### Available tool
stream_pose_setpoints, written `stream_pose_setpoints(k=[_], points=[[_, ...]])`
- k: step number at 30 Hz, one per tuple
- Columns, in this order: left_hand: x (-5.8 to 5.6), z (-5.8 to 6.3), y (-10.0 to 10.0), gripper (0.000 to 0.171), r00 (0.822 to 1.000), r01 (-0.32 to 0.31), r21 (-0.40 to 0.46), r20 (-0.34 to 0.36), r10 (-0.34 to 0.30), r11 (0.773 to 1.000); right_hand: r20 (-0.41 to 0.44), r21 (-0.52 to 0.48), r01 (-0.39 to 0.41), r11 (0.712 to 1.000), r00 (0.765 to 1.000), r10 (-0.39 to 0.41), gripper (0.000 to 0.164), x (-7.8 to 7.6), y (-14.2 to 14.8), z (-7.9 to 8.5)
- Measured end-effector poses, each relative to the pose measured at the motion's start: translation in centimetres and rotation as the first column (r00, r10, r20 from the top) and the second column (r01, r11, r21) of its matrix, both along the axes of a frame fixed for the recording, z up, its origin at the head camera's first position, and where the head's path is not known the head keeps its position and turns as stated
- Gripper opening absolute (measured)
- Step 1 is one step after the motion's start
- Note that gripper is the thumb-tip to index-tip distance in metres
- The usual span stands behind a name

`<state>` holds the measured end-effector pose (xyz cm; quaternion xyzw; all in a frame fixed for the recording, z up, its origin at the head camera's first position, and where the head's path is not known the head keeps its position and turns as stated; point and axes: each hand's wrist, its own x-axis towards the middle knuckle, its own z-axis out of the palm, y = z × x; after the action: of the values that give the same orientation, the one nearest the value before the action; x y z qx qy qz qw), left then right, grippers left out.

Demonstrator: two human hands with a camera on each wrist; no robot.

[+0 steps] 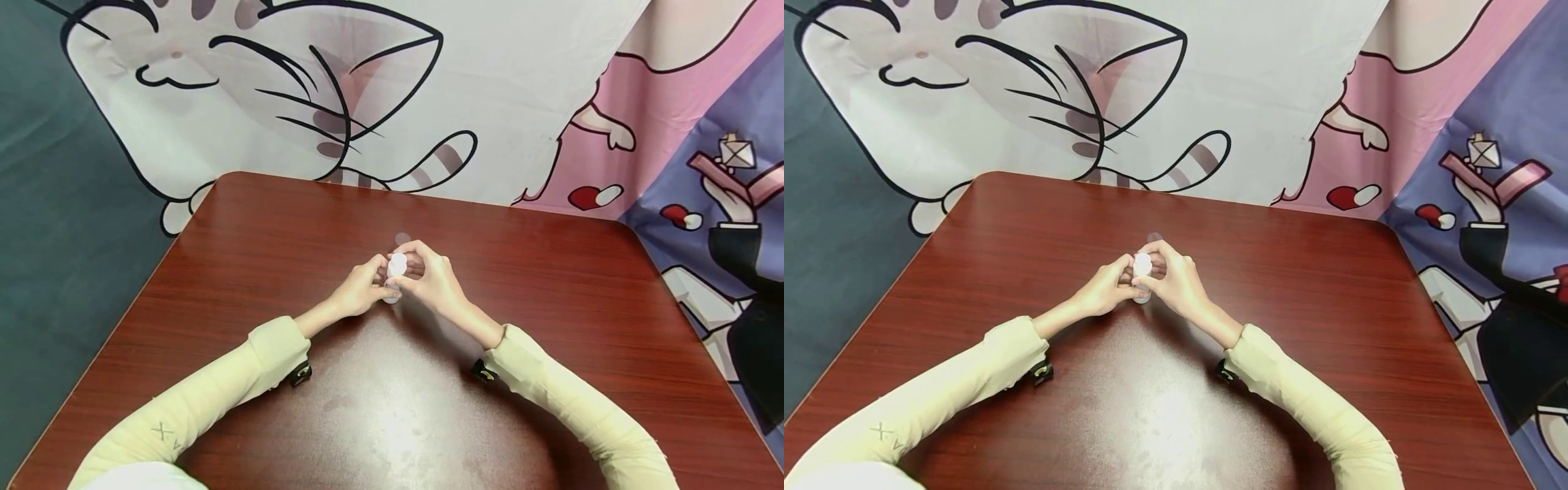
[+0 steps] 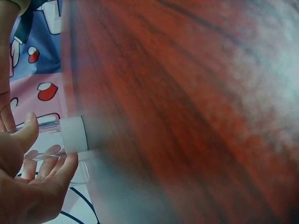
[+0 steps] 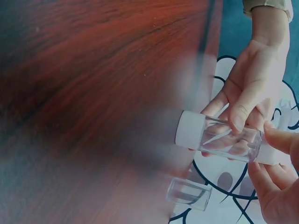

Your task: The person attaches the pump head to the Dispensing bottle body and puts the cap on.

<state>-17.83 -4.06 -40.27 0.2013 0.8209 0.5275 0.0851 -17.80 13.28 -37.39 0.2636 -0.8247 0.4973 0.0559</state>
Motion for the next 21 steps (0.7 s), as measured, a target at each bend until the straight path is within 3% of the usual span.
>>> stream_pose_setpoints(k=[9, 21], points=[[0.1, 0.1, 0.1, 0.037, 1.000, -0.005, -0.004, -0.011, 0.005, 1.000, 0.024, 0.066, -0.089, 0.994, 0.996, 0.087, 0.042, -0.2, 1.0, 0.3], [0.1, 0.2, 0.1, 0.038, 1.000, -0.003, 0.003, -0.014, 0.003, 1.000, 0.012, 0.076, -0.065, 0.995, 0.998, 0.065, 0.028, 0.0, 2.0, 0.7]])
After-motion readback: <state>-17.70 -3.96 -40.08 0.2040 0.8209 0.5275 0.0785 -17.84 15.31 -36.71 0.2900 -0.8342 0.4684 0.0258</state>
